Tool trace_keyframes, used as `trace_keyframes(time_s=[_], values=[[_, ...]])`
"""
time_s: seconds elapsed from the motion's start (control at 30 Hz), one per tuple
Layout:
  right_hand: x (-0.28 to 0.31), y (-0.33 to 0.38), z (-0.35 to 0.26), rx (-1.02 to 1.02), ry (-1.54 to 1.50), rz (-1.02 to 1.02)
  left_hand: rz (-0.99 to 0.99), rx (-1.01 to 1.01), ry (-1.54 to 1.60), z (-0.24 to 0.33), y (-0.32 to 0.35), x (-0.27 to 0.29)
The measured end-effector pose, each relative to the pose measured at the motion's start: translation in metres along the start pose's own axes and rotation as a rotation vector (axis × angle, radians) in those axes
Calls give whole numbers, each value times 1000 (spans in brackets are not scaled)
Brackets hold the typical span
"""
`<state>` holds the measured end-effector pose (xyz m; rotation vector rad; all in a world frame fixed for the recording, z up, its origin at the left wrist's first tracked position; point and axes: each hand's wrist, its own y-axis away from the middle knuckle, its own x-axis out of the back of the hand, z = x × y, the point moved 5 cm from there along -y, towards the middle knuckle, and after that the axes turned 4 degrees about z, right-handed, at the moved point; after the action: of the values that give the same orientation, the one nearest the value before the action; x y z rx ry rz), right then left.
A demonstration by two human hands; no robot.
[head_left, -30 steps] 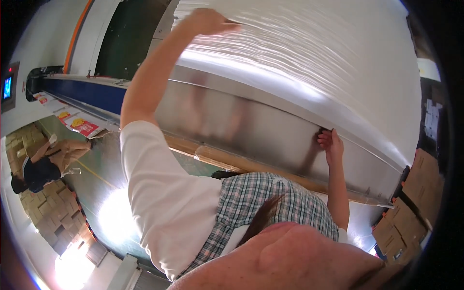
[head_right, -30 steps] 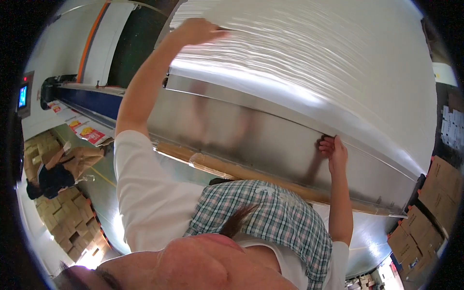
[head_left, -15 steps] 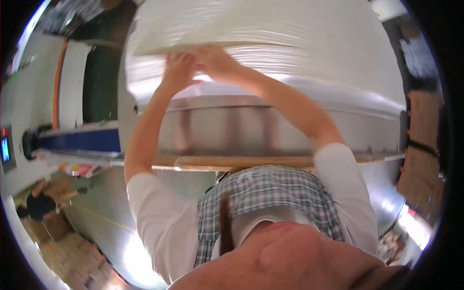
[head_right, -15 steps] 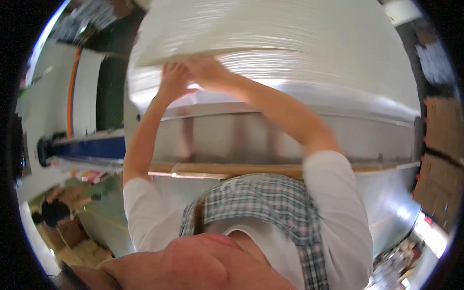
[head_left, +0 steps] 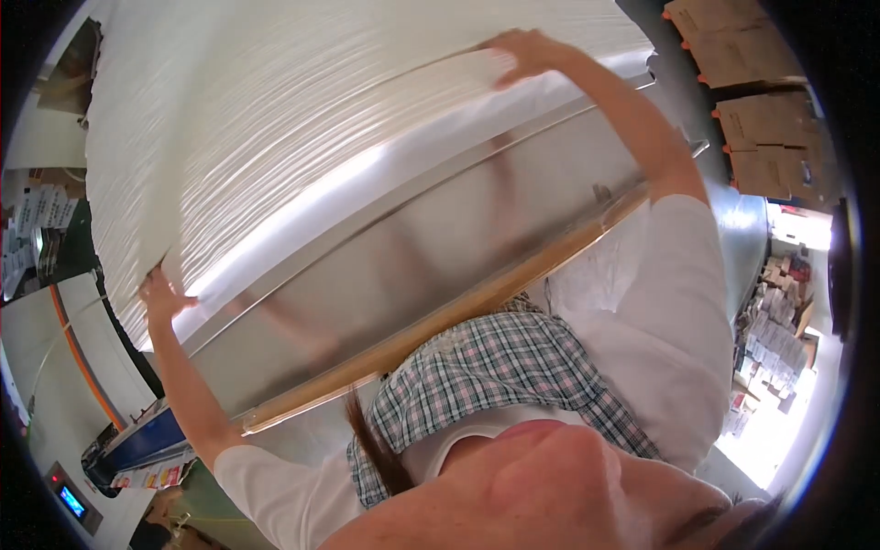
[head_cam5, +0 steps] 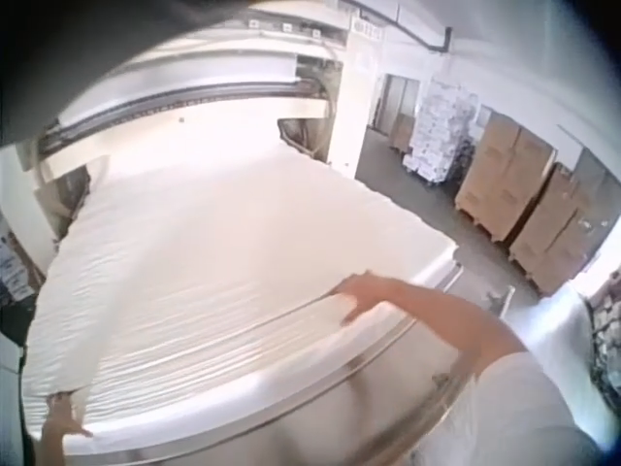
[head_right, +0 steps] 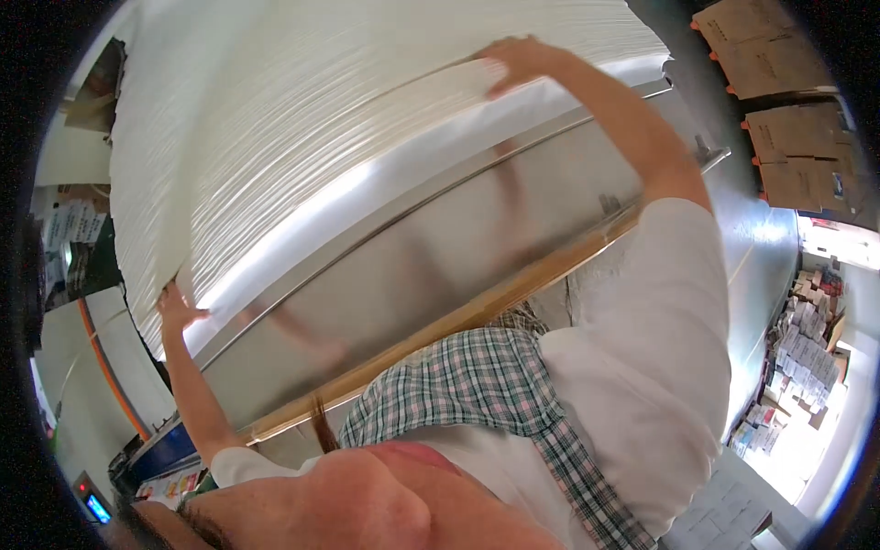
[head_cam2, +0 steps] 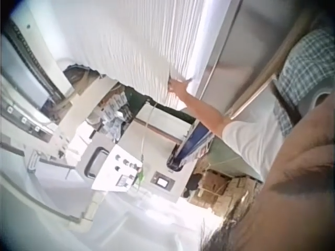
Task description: Stacking and aligning large sheets of paper or tissue from a processing machine in a paper mill.
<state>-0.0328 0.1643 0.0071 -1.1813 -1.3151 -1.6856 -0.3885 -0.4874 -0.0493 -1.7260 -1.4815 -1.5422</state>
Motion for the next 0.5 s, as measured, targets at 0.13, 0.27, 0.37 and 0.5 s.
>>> trace_keyframes(time_s=[0.13, 0.27, 0.37, 0.5], values=[[-20, 28, 119, -186, 146, -223, -131, 118, -19, 11, 7, 7], [-56, 48, 235, -347, 288, -283, -123, 226, 24, 0, 6, -5], [-72, 56, 267, -522, 140, -189, 16, 236, 99, -27, 18, -27], [-110, 60, 305, -143, 158, 408, 439, -7, 150, -44, 34, -34]])
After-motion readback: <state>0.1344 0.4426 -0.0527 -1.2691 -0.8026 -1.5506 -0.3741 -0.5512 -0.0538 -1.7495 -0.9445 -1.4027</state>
